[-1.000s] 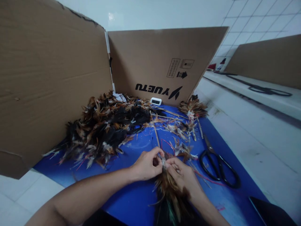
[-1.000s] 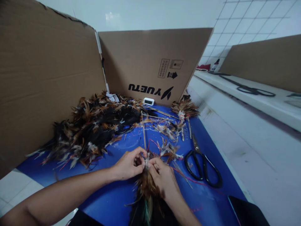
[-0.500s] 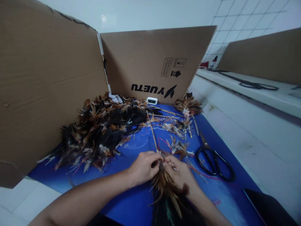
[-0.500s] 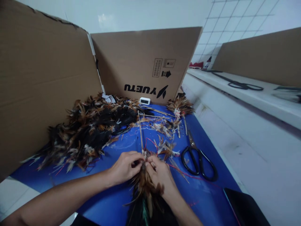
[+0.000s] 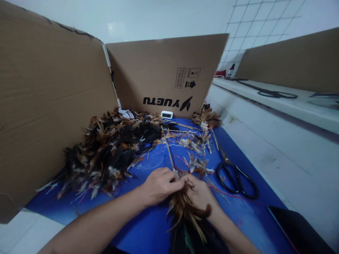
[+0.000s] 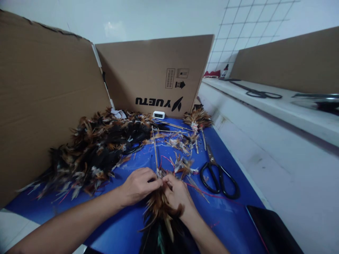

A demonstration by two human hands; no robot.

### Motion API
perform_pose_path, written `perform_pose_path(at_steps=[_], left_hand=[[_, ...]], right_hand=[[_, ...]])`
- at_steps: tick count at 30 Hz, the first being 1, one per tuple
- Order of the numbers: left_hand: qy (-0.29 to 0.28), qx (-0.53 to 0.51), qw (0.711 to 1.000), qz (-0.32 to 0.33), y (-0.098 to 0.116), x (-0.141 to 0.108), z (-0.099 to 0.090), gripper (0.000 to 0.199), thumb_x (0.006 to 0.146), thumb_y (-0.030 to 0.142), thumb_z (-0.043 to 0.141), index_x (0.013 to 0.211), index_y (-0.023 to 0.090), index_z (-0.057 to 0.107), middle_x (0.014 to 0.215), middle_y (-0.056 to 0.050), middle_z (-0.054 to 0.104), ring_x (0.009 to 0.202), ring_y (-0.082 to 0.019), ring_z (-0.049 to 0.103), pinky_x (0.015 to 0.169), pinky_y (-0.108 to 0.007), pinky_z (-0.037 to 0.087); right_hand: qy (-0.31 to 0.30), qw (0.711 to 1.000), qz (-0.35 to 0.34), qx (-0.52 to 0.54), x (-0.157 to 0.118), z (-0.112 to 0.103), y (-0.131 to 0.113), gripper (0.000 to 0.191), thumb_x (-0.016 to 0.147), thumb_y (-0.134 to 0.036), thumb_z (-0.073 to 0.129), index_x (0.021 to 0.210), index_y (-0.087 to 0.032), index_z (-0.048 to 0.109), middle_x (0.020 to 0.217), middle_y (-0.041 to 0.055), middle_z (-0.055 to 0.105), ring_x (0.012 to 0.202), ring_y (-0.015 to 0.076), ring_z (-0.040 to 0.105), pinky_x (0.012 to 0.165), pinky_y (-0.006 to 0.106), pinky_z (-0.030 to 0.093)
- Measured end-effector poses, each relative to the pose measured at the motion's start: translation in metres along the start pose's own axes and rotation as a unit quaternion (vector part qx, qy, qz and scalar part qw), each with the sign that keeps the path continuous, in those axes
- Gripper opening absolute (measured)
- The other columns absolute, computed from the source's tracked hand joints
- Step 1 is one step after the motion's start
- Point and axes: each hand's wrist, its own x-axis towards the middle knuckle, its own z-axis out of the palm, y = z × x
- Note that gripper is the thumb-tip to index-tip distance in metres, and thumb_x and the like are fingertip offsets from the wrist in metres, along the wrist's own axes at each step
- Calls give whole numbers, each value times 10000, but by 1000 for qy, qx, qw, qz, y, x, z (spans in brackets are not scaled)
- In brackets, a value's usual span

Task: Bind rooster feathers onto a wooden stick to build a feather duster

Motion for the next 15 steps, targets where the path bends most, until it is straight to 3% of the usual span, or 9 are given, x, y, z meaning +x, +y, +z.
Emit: perform_pose_path(at_steps=[7, 15], left_hand=[[5, 70, 995, 75, -4, 1, 3, 161, 851, 182, 392, 916, 161, 538, 730, -29, 522, 695, -128, 475, 605, -262, 384], [-21, 51, 997, 53, -2, 0, 5, 202, 868, 174, 341, 931, 117, 524, 776, -58, 524, 737, -144, 478, 638, -275, 418]], right_hand=[[-9, 1000, -3, 14, 2, 2, 6, 178, 786, -330, 438, 748, -174, 515, 533, -21, 521, 494, 116, 490, 449, 207, 355], [3, 1000, -21, -20, 1, 3, 8, 186, 796, -330, 415, 738, -183, 512, 512, -36, 486, 466, 106, 463, 442, 203, 343]])
